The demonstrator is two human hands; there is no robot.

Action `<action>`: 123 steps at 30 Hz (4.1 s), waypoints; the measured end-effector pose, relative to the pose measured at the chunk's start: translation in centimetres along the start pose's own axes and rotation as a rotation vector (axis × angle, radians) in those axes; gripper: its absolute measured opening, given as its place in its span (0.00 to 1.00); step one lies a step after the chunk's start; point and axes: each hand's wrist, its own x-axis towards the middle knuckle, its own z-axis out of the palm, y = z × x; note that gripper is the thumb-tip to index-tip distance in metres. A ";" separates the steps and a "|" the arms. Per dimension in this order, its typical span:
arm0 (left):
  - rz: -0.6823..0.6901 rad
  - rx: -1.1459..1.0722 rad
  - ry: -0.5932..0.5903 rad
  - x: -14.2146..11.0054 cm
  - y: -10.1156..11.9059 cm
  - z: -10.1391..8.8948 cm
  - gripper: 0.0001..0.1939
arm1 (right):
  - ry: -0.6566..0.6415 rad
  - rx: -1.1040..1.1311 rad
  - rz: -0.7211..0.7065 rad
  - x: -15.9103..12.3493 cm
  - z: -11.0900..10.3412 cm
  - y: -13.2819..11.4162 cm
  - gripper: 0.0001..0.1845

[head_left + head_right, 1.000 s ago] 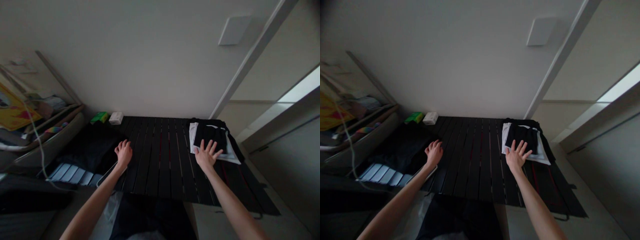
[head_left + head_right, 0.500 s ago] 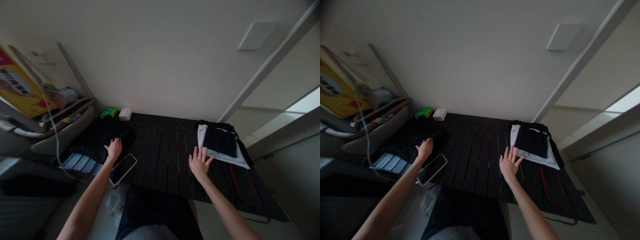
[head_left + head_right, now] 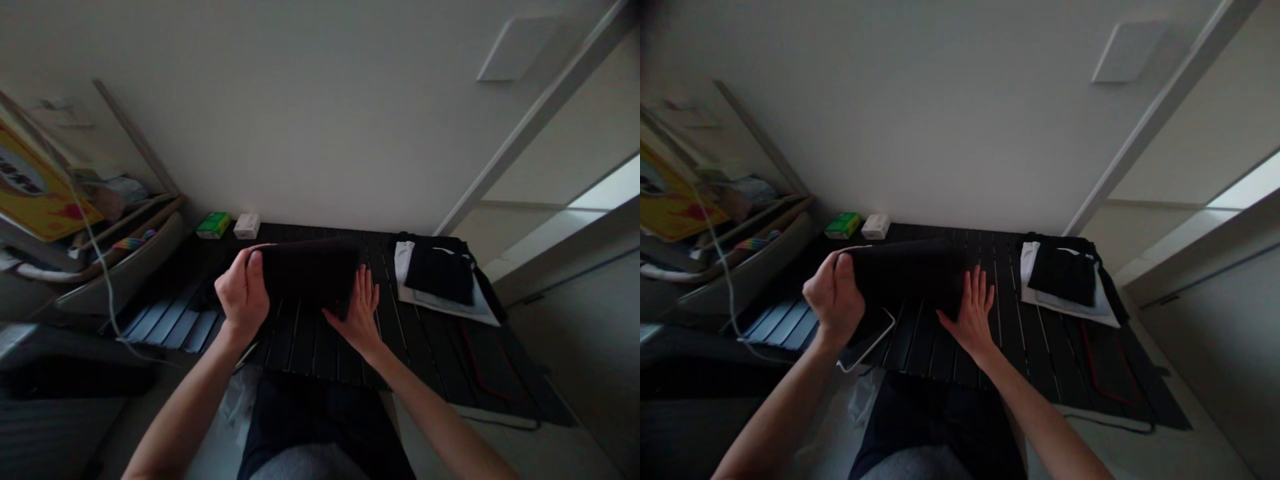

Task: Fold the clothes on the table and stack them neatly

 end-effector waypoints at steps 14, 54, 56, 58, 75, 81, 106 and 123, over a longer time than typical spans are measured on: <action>-0.045 0.265 -1.088 -6.4 -6.5 9.3 0.29 | -0.372 -0.051 0.294 -0.5 -0.1 5.3 0.32; -0.111 0.183 -0.637 -12.1 -7.2 7.8 0.27 | -0.862 0.134 0.103 -7.7 -0.8 1.4 0.57; 0.033 0.235 -0.801 -13.8 -7.2 7.4 0.28 | -0.859 0.110 0.068 -8.9 -0.1 0.5 0.61; 0.099 0.321 -0.851 -14.6 -7.5 7.3 0.30 | -0.801 0.058 0.059 -10.0 0.6 -0.2 0.59; 0.210 0.335 -1.225 -8.7 -11.4 9.9 0.28 | -0.161 -0.277 -0.015 1.2 -5.3 4.7 0.20; 0.188 0.124 -1.323 -12.2 -7.5 8.3 0.32 | 0.078 -0.437 0.105 4.1 -4.8 7.0 0.17; -0.302 -0.101 -0.311 -12.7 -3.6 6.1 0.17 | -0.059 0.990 -0.217 13.3 -9.0 2.4 0.11; -0.207 0.669 -0.725 -13.9 -10.8 10.6 0.26 | -0.410 -0.243 0.135 -3.5 4.2 0.1 0.45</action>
